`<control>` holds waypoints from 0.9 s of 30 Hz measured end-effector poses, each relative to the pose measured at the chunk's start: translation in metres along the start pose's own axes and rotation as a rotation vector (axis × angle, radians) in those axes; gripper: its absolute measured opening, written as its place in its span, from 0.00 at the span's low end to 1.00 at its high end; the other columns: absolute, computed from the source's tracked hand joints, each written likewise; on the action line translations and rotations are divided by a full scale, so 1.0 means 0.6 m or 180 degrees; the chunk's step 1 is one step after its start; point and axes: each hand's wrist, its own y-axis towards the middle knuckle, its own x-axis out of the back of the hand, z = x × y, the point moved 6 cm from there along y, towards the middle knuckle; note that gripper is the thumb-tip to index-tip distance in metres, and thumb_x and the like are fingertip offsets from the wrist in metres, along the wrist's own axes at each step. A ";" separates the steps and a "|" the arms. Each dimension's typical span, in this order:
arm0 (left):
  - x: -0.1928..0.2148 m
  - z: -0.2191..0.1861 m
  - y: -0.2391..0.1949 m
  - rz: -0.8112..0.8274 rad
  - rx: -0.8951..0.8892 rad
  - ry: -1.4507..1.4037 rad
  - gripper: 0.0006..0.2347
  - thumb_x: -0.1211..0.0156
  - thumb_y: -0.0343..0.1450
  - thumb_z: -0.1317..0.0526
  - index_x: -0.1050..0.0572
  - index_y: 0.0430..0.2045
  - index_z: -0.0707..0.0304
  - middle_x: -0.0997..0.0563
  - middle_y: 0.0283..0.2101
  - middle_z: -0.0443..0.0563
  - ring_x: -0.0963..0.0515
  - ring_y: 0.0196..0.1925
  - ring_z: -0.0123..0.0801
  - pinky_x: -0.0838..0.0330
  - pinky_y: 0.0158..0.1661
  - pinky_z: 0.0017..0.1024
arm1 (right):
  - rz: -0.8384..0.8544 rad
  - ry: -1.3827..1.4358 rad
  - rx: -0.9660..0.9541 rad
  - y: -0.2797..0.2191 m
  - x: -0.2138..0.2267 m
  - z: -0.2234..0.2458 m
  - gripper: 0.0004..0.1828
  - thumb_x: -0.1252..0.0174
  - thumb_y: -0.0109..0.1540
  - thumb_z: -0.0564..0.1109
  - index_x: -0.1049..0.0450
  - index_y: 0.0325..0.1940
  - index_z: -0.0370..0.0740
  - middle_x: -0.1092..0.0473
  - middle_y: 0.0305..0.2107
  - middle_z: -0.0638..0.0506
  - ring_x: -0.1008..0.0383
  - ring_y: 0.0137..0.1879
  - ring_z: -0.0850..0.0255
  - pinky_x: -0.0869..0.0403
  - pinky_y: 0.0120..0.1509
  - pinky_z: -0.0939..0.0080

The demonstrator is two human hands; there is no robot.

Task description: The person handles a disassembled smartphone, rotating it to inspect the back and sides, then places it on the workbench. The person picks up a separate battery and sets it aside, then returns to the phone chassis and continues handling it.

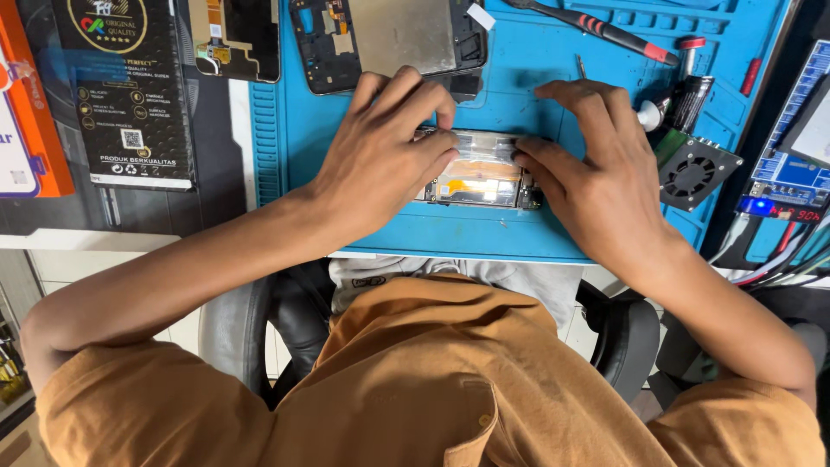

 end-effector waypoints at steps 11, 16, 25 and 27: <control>-0.008 0.007 0.004 0.0055 0.0363 -0.0196 0.05 0.30 0.70 0.62 0.17 0.33 0.63 0.27 0.44 0.48 0.30 0.49 0.36 0.38 0.50 0.38 | -0.0081 0.0140 -0.0514 -0.002 -0.021 -0.006 0.05 0.32 0.63 0.35 0.21 0.41 0.36 0.33 0.58 0.45 0.36 0.66 0.45 0.31 0.65 0.47; -0.013 0.009 0.008 0.0062 0.0340 -0.0147 0.05 0.29 0.69 0.62 0.17 0.31 0.63 0.27 0.42 0.47 0.30 0.48 0.36 0.38 0.50 0.38 | 0.0011 -0.0324 -0.0388 -0.004 -0.039 0.009 0.07 0.36 0.62 0.33 0.26 0.44 0.31 0.35 0.58 0.40 0.37 0.61 0.43 0.34 0.61 0.46; -0.019 0.010 0.004 0.0035 0.0236 -0.0112 0.06 0.30 0.69 0.60 0.16 0.32 0.62 0.27 0.41 0.45 0.30 0.49 0.36 0.40 0.50 0.39 | -0.0080 -0.0150 -0.0573 -0.023 -0.057 0.027 0.12 0.42 0.60 0.26 0.32 0.47 0.26 0.39 0.53 0.33 0.36 0.56 0.40 0.32 0.57 0.47; -0.019 0.005 0.000 -0.0087 0.0140 0.0013 0.06 0.30 0.70 0.60 0.16 0.34 0.63 0.26 0.42 0.45 0.30 0.51 0.36 0.40 0.52 0.38 | -0.0173 -0.0187 -0.0616 -0.025 -0.059 0.031 0.13 0.42 0.61 0.26 0.33 0.48 0.26 0.40 0.52 0.33 0.36 0.55 0.40 0.32 0.57 0.48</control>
